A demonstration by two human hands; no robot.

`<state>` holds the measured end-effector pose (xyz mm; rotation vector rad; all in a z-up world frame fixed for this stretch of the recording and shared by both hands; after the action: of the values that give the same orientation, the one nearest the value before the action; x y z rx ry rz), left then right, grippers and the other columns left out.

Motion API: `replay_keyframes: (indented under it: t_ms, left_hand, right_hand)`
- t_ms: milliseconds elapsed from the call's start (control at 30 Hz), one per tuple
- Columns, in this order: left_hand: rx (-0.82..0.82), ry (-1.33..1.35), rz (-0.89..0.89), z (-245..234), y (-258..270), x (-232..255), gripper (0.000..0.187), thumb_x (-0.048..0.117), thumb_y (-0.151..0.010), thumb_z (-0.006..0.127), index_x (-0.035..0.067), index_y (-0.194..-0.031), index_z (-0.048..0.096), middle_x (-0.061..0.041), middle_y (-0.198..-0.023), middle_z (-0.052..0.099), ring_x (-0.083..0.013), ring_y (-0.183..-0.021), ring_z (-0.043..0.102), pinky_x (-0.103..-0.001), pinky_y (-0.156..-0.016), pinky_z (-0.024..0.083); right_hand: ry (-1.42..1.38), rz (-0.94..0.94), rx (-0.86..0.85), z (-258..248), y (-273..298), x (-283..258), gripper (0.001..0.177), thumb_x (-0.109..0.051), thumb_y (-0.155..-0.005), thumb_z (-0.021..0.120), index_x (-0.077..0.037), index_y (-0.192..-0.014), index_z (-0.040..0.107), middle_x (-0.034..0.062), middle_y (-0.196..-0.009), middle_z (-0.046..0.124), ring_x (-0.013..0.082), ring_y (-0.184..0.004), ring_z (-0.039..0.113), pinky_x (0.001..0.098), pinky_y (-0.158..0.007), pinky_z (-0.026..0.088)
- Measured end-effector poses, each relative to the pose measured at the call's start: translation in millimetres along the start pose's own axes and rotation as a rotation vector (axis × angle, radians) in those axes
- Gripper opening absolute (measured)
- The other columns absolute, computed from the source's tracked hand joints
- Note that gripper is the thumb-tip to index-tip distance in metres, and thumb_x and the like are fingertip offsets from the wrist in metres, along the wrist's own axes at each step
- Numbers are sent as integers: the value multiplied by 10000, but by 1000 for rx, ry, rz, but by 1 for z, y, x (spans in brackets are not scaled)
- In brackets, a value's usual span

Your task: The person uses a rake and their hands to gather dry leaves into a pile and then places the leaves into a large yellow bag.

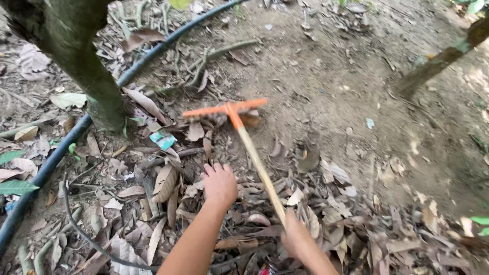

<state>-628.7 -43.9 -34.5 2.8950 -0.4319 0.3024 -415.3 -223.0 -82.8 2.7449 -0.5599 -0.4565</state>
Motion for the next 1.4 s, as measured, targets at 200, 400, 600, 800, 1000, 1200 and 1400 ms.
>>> replay_keyframes:
  t_ms: [200,400,600,800,1000,1200,1400]
  left_hand:
    - [-428,17,124,-9,12,34,326,198,-919,648,50,-1203,708,-155,-1272,705,-357,-1165,695,-580,-914,568]
    - [-297,180,89,-12,-13,-3,278,187,-889,640,124,-1098,813,-119,-1162,771,-296,-1099,733,-409,-876,594]
    - [-136,234,-88,-19,-50,-64,683,218,-959,589,64,-1587,368,-165,-1082,724,-352,-953,744,-456,-812,598]
    - [-15,134,-164,-24,-73,-85,479,475,-1070,502,63,-1075,746,-209,-1094,700,-376,-980,717,-471,-854,581]
    - [87,194,-107,12,-68,-50,281,197,-820,670,78,-1066,735,-203,-1136,682,-380,-998,710,-470,-805,590]
    - [-92,37,-81,10,-5,-1,282,226,-896,648,51,-1101,732,-177,-1146,691,-325,-1040,711,-438,-842,578]
    - [-108,81,-3,-11,52,25,252,238,-913,636,104,-1079,769,-176,-1201,696,-360,-1108,689,-466,-907,562]
  right_hand:
    - [-44,273,-135,-19,90,62,407,-134,-868,657,-21,-1220,486,204,-846,694,337,-807,663,446,-696,525]
    - [-309,157,57,-61,37,-11,390,-192,-871,743,-30,-1178,565,61,-764,704,165,-631,661,311,-545,526]
    - [-912,-89,151,-121,-200,-153,368,88,-907,530,33,-1266,473,110,-758,571,181,-527,589,328,-415,475]
    - [-170,90,251,-30,-280,-201,576,-146,-855,735,-8,-1308,408,308,-1114,615,467,-1015,649,529,-856,537]
    - [-137,127,61,-44,-204,-162,524,-118,-923,564,-4,-1386,348,372,-1205,601,530,-1117,620,558,-933,533]
    - [6,84,-27,-20,-52,-90,482,34,-969,366,11,-1436,250,352,-947,685,483,-861,746,554,-749,618]
    - [41,-122,147,-8,-27,-99,342,-4,-906,500,37,-1234,412,342,-956,694,517,-905,698,593,-787,550]
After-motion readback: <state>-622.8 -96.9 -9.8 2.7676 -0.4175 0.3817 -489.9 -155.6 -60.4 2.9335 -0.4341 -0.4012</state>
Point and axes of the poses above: each hand's wrist, its own y-axis away from the middle knuckle, its own z-axis out of the palm, x = y × z, the point moved 1 cm from there along -y, towards the middle knuckle
